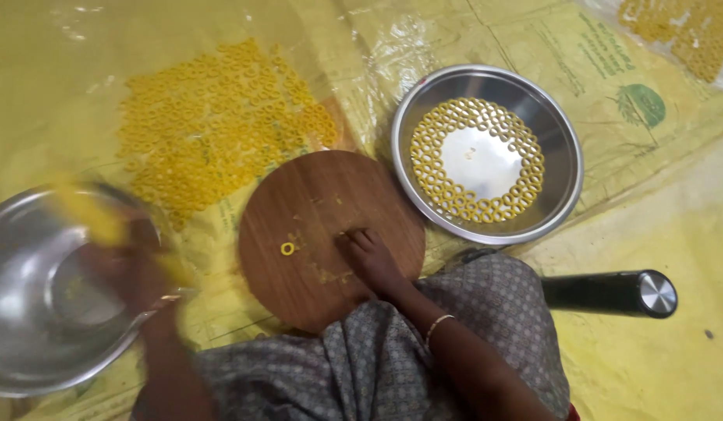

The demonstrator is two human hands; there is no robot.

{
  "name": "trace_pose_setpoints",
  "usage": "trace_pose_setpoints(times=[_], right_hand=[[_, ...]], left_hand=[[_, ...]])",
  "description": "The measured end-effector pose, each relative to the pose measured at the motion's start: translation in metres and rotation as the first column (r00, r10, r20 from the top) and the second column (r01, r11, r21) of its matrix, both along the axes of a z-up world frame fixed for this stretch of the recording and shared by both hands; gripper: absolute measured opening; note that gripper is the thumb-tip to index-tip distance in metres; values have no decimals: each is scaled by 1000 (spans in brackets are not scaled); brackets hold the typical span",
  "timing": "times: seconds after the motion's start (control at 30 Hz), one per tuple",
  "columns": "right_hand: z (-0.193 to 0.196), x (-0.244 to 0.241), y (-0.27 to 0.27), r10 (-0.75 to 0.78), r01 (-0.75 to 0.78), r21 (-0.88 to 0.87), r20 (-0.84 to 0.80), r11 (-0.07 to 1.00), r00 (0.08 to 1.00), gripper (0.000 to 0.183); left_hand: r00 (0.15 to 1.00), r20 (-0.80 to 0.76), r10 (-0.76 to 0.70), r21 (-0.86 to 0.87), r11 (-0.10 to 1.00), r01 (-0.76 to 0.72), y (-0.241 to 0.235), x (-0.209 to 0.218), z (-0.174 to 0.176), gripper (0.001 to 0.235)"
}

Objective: The person rolls yellow dough into a thin rope on a wooden board, then pinches off small segments and forms them into rings. The rings are placed into a metal bowl. The person repeats this process continuously.

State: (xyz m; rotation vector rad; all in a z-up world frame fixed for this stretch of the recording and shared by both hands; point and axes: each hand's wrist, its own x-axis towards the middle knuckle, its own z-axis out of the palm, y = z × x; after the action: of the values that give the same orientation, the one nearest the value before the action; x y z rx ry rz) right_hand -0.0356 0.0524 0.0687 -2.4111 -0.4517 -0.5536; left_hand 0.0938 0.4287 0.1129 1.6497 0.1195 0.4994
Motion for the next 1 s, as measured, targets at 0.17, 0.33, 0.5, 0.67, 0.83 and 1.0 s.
trace_pose_setpoints(times=[0.17, 0.33, 0.5, 0.67, 0.83, 1.0], right_hand=[[23, 5, 7, -29, 29, 8, 1, 1000, 1000, 28], [33, 25, 35, 93, -93, 5, 76, 996, 993, 31], [10, 61, 83, 40, 26, 184, -351, 983, 936, 25], [-5, 72, 101, -62, 63, -7, -321, 998, 945, 26], [-12, 70, 108, -92, 61, -113, -291, 992, 952, 20], [-27, 74, 77, -141, 210, 159, -363, 965, 921, 18]], left_hand=[[884, -356, -302, -124, 953, 275, -105, -36, 22, 40], [895, -354, -271, -87, 962, 257, -109, -30, 34, 34], [858, -441, -264, -69, 963, 261, -113, -23, 20, 41], [842, -477, -253, -30, 962, 272, -113, -20, 11, 50], [883, -408, -231, 78, 955, 286, -116, -21, -8, 50], [892, -409, -193, 423, 826, 372, -123, -24, -19, 54]])
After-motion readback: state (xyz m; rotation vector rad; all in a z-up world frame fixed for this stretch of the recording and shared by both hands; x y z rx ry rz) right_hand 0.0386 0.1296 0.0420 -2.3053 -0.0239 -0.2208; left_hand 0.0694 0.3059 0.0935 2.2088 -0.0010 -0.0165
